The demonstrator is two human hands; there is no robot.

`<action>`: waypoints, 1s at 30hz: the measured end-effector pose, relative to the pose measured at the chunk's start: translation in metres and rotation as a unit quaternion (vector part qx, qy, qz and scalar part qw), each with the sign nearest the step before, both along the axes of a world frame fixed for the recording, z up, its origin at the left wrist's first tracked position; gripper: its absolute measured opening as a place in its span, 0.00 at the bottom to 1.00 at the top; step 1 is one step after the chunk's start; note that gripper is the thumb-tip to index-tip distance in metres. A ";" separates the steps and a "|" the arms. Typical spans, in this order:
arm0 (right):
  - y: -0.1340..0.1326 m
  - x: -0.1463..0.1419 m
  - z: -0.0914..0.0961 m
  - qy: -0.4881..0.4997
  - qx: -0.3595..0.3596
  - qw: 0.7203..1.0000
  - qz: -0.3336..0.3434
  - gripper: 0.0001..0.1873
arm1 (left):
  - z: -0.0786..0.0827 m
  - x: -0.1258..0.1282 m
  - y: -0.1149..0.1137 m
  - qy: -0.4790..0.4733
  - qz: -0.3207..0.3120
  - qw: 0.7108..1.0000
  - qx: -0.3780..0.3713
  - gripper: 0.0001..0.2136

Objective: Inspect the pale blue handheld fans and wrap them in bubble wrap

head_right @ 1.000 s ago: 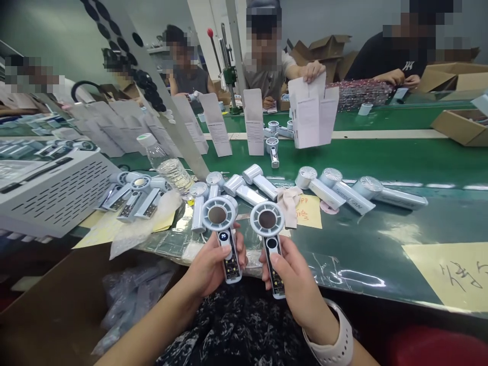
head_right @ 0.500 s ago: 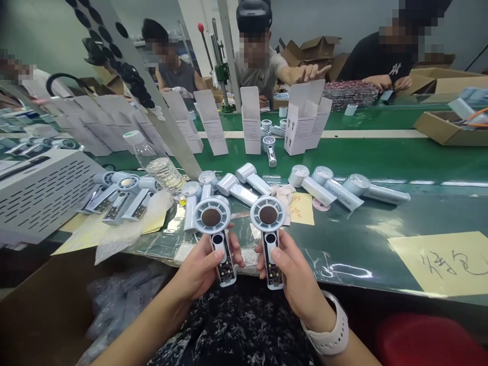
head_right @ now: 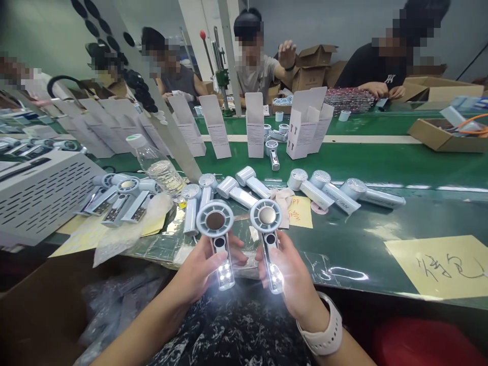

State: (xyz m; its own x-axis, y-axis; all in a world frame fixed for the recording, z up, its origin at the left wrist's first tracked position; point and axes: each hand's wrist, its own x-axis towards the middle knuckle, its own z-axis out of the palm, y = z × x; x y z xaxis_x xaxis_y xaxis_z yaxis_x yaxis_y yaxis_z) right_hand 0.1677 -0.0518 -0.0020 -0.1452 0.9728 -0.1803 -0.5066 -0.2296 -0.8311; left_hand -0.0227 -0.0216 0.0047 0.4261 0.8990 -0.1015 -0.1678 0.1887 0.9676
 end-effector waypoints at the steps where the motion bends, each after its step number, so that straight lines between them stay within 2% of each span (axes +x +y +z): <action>1: 0.000 0.000 -0.001 0.033 -0.001 0.999 0.007 0.16 | 0.001 0.001 0.000 0.021 0.011 1.000 -0.011 0.23; 4: 0.000 -0.001 -0.004 0.115 -0.004 0.992 0.049 0.17 | 0.003 0.004 -0.002 0.030 0.025 0.998 -0.039 0.27; 7: -0.001 0.000 -0.003 0.132 -0.027 0.989 0.063 0.21 | 0.006 0.006 -0.005 -0.018 0.016 0.998 -0.056 0.22; 10: -0.004 0.000 0.002 0.140 -0.022 0.987 0.076 0.21 | 0.010 0.004 -0.009 -0.052 -0.006 0.998 -0.045 0.20; 14: -0.010 0.003 0.010 0.149 -0.007 0.987 0.057 0.15 | 0.020 0.000 -0.014 -0.089 -0.039 0.995 -0.034 0.21; 18: -0.010 0.006 0.017 0.166 -0.010 0.985 0.045 0.13 | 0.026 0.000 -0.015 -0.112 -0.043 0.992 -0.036 0.22; 21: -0.007 0.003 0.023 0.183 -0.019 0.982 0.030 0.11 | 0.023 0.002 -0.012 -0.146 -0.066 0.983 -0.087 0.26; 24: -0.006 -0.002 0.027 0.171 -0.033 0.984 0.039 0.16 | 0.017 0.005 -0.009 -0.161 -0.100 0.974 -0.126 0.25; 30: -0.008 -0.005 0.028 0.175 -0.049 0.983 0.033 0.17 | 0.012 0.011 -0.011 -0.164 -0.074 0.974 -0.140 0.22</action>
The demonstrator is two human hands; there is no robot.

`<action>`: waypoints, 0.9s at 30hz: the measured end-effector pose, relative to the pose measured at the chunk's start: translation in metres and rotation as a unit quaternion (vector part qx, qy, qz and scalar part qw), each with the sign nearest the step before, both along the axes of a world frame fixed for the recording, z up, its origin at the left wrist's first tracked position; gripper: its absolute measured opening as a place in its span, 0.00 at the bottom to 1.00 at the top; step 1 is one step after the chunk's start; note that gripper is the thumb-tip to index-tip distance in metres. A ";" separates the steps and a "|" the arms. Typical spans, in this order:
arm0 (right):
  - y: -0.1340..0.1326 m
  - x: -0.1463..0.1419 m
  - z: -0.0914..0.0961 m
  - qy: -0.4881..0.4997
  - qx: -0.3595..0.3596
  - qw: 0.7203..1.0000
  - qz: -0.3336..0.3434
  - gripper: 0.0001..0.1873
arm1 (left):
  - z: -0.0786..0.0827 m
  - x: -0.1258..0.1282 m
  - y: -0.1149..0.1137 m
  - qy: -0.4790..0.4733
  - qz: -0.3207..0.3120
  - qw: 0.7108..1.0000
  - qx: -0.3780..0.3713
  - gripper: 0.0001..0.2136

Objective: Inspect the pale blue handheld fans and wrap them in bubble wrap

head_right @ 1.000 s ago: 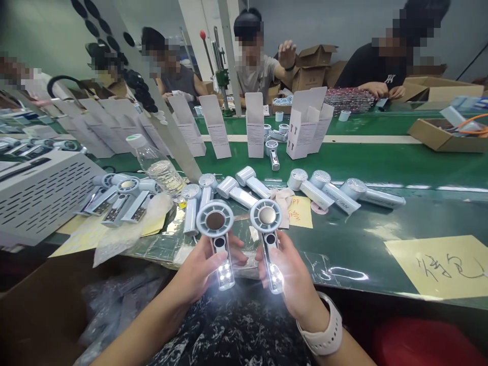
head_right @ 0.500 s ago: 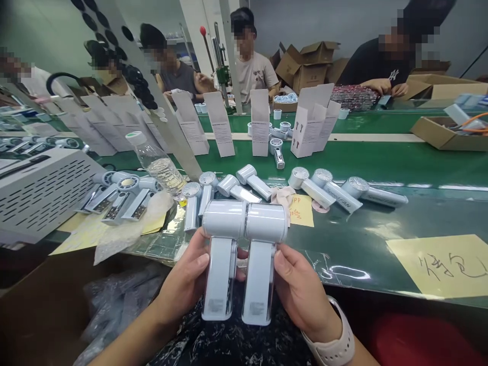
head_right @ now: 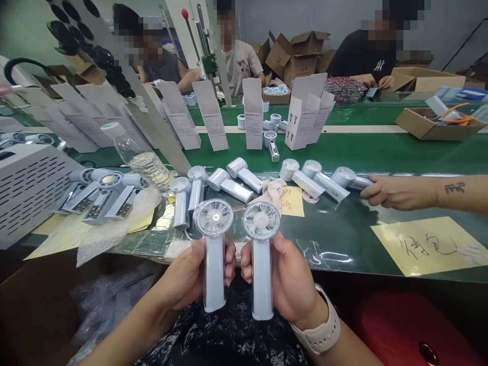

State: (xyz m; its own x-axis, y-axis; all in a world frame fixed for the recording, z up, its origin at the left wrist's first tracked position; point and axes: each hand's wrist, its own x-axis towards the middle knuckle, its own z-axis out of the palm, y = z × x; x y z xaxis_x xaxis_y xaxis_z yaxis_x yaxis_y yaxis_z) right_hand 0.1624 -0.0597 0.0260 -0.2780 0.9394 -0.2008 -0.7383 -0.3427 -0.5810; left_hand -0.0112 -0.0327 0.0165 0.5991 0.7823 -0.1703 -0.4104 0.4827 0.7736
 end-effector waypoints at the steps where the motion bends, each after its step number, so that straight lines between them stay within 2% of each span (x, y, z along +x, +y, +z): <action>1: 0.000 0.000 0.000 0.002 0.001 1.000 0.000 0.17 | 0.001 0.000 -0.001 -0.008 0.000 1.000 -0.007 0.21; 5: -0.001 0.005 -0.002 0.020 -0.005 1.000 0.001 0.18 | 0.010 -0.004 -0.004 -0.032 -0.019 0.999 0.009 0.12; 9: 0.000 0.011 -0.004 -0.002 -0.011 0.999 -0.047 0.16 | 0.017 -0.011 -0.004 -0.039 -0.062 0.996 0.050 0.18; 13: -0.001 0.013 -0.003 -0.017 -0.008 0.994 -0.112 0.13 | 0.017 -0.015 -0.002 -0.021 -0.070 0.995 0.066 0.23; 20: -0.002 0.007 -0.004 0.030 -0.033 0.991 -0.127 0.16 | 0.017 -0.011 -0.001 0.001 -0.059 0.996 0.073 0.26; 23: -0.001 0.005 -0.006 0.017 -0.049 0.991 -0.120 0.18 | 0.016 -0.009 0.000 -0.005 -0.059 0.995 0.076 0.25; 27: 0.001 0.003 -0.006 0.001 -0.105 0.987 -0.124 0.17 | 0.012 -0.007 0.001 -0.001 -0.045 0.997 0.061 0.24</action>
State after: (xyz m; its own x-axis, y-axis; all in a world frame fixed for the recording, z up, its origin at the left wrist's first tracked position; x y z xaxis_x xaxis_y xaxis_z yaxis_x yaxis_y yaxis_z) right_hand 0.1656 -0.0591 0.0196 -0.0454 0.9159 -0.3988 -0.8158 -0.2644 -0.5144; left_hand -0.0179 -0.0319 0.0286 0.6675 0.7408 -0.0747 -0.3722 0.4190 0.8282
